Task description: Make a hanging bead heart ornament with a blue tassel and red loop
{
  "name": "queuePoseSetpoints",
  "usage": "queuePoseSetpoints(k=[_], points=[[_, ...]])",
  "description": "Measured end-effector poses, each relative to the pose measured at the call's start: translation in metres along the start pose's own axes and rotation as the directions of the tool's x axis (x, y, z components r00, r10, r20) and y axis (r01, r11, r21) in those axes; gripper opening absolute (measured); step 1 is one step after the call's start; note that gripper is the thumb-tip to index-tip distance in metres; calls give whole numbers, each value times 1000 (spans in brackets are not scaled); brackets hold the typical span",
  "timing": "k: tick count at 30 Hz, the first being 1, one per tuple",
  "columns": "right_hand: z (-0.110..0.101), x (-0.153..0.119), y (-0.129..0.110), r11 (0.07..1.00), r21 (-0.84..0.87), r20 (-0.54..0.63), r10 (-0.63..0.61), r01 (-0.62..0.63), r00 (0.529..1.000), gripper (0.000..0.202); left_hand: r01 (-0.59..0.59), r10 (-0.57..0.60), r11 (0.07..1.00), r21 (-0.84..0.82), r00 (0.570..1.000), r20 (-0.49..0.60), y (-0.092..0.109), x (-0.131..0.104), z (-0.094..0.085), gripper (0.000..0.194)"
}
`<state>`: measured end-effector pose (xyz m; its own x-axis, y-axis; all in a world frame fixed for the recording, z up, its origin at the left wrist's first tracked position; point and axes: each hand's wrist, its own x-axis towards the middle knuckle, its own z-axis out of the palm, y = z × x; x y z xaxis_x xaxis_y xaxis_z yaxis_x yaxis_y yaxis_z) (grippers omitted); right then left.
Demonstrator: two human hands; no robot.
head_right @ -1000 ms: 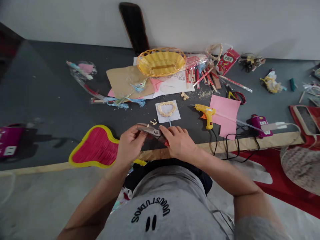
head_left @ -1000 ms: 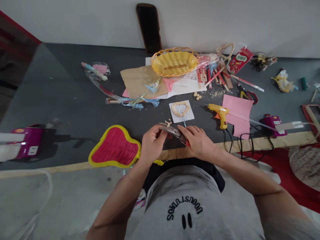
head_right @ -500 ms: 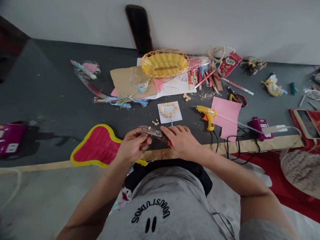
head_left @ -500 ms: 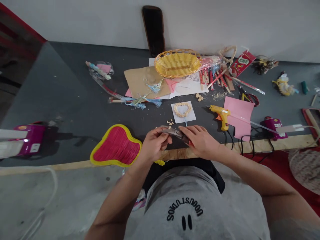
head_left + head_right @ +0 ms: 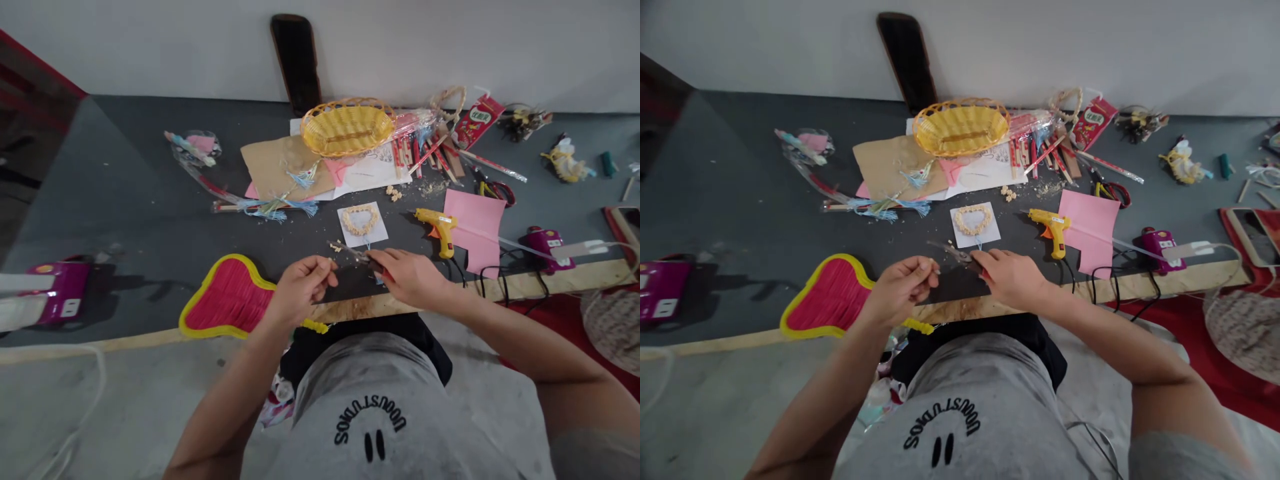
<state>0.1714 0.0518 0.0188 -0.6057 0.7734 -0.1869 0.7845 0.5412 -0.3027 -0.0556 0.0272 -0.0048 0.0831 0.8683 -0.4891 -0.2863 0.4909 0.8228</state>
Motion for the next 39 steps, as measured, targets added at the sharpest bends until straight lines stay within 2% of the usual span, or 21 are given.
queuePoseSetpoints(k=[3, 6, 8, 10, 12, 13, 15, 18, 21, 23, 25, 26, 28, 30, 32, 34, 36, 39], points=[[-13, -3, 19, 997, 14, -26, 77, -77, 997, 43, -196, 207, 969, 149, 976, -62, 16, 8, -14, 34], [-31, -9, 56, 977, -14, -143, 208, -212, 968, 44, -293, 339, 881, 372, 938, -65, 33, 20, -22, 30], [-47, -12, 91, 941, -21, -254, 321, -337, 912, 47, -326, 403, 801, 503, 914, -49, 40, 30, -24, 29], [-63, -12, 131, 891, 6, -372, 423, -453, 826, 52, -348, 458, 717, 604, 889, -31, 44, 43, -26, 29], [-74, -9, 172, 848, 41, -427, 493, -528, 758, 58, -357, 499, 642, 678, 867, -15, 47, 58, -29, 30], [-78, -7, 191, 825, 49, -434, 526, -564, 732, 61, -359, 517, 607, 709, 856, -9, 49, 67, -31, 30], [-80, -1, 221, 801, 21, -411, 553, -599, 725, 60, -356, 552, 524, 773, 834, 10, 54, 84, -34, 29], [-75, 5, 248, 750, -23, -341, 616, -661, 710, 62, -288, 581, 391, 874, 814, 9, 66, 107, -38, 27], [-70, 10, 257, 707, -29, -321, 663, -706, 677, 63, -199, 575, 307, 931, 818, -15, 79, 126, -37, 30], [-71, 17, 255, 720, -31, -389, 630, -693, 672, 58, -175, 576, 268, 948, 817, -12, 88, 138, -34, 32], [-75, 35, 247, 793, -59, -469, 514, -606, 718, 45, -171, 573, 242, 955, 819, 1, 96, 150, -31, 30], [-77, 48, 242, 844, -82, -483, 431, -530, 762, 38, -168, 570, 226, 960, 821, 10, 100, 156, -29, 28], [-80, 81, 228, 926, -137, -427, 266, -353, 864, 33, -152, 562, 196, 969, 827, 16, 108, 167, -24, 27], [-81, 117, 214, 943, -154, -382, 218, -295, 898, 30, -160, 566, 146, 976, 823, 50, 113, 172, -19, 31], [-78, 147, 202, 930, -194, -297, 248, -312, 922, 29, -184, 592, 109, 977, 801, 84, 115, 167, -15, 33], [-73, 166, 195, 908, -233, -223, 299, -349, 928, 26, -184, 625, 114, 976, 777, 73, 112, 154, -13, 31], [-68, 177, 194, 896, -248, -191, 328, -369, 925, 24, -204, 598, 106, 973, 795, 102, 103, 135, -15, 30], [-64, 182, 198, 896, -238, -207, 330, -374, 921, 25, -282, 456, 95, 955, 865, 210, 81, 102, -22, 27]])
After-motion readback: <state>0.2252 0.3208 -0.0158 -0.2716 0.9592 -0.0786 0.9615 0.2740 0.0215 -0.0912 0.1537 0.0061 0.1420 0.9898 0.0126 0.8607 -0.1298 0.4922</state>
